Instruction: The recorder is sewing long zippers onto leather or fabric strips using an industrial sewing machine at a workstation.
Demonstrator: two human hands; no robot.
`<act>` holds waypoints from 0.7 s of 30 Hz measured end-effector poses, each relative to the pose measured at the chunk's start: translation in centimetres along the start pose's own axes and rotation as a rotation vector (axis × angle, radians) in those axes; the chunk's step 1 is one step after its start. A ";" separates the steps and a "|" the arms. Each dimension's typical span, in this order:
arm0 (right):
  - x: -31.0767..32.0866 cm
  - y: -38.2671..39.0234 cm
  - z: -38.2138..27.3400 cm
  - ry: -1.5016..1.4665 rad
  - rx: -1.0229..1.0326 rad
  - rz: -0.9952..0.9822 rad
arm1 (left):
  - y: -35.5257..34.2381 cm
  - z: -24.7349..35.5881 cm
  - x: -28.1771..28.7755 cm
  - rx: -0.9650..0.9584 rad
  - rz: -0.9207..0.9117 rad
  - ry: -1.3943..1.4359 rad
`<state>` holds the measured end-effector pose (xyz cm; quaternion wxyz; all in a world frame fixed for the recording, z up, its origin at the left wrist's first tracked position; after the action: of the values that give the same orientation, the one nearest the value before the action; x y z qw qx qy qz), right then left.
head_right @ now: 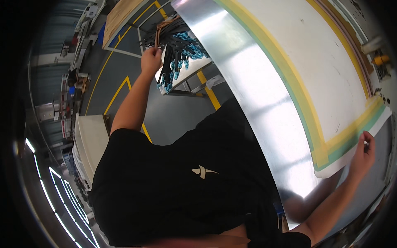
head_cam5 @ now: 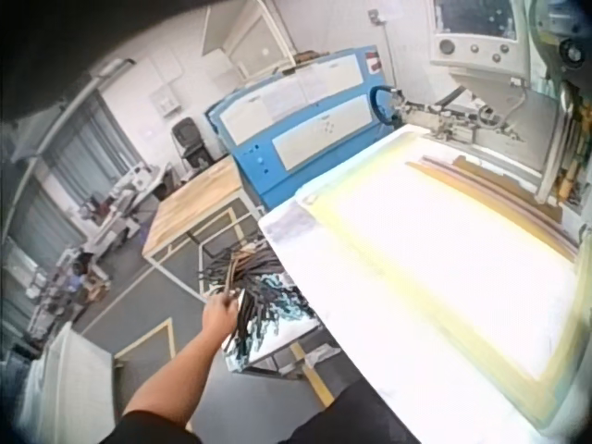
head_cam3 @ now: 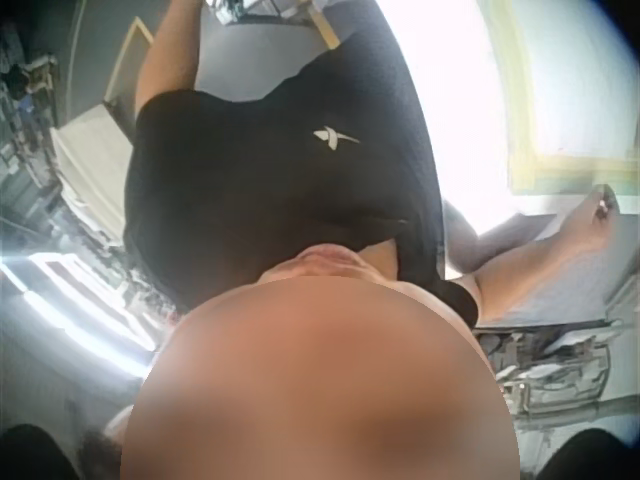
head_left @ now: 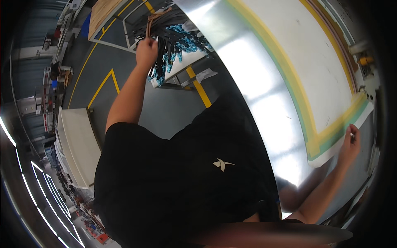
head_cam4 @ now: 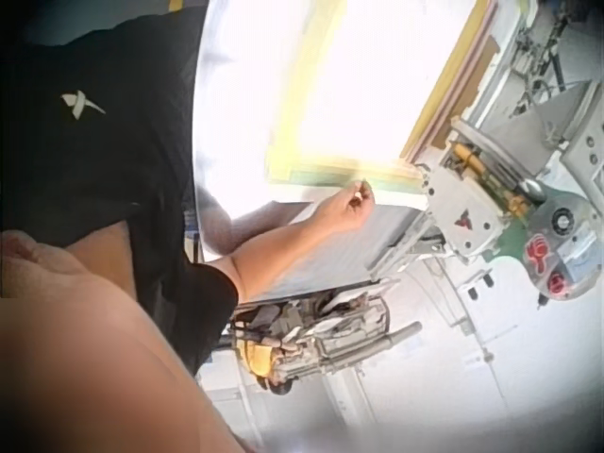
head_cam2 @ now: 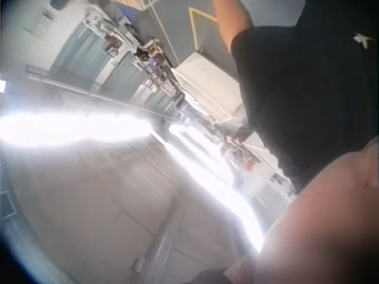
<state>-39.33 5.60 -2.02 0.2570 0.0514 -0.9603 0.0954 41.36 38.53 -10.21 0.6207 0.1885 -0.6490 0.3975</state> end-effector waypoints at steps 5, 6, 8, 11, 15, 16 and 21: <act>-7.0 2.3 -4.8 0.360 0.173 -0.087 | 4.5 -4.0 -5.1 -0.007 -0.216 -0.157; -7.3 2.9 -5.7 0.369 0.186 -0.069 | 4.3 -3.6 -6.2 0.007 -0.316 -0.239; -7.5 3.1 -5.3 0.375 0.163 -0.052 | 3.6 -2.6 -7.4 -0.050 -0.310 -0.278; -7.4 3.0 -4.9 0.378 0.162 -0.031 | 1.3 -0.6 -9.1 -0.146 -0.345 -0.365; -7.7 2.8 -4.9 0.360 0.159 -0.017 | -2.1 0.7 -11.2 -0.373 -0.142 -0.422; -7.7 2.7 -4.7 0.365 0.152 -0.021 | -3.0 1.0 -11.7 -0.422 -0.145 -0.446; -7.2 2.8 -4.2 0.394 0.156 -0.013 | -5.3 3.0 -12.2 -0.531 -0.188 -0.500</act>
<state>-31.50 9.60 -2.53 0.4357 0.0578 -0.8808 0.1758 45.21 29.98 -20.16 0.5040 0.1710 -0.8409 0.0984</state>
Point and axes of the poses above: each hand's wrist, its own y-axis away from the middle knuckle, its own x-axis out of the back of the hand, z = x × y, the point moved 8 cm from there along -y, towards the middle knuckle, and after that the axes turned 12 degrees about -y, right-handed, at the moved point
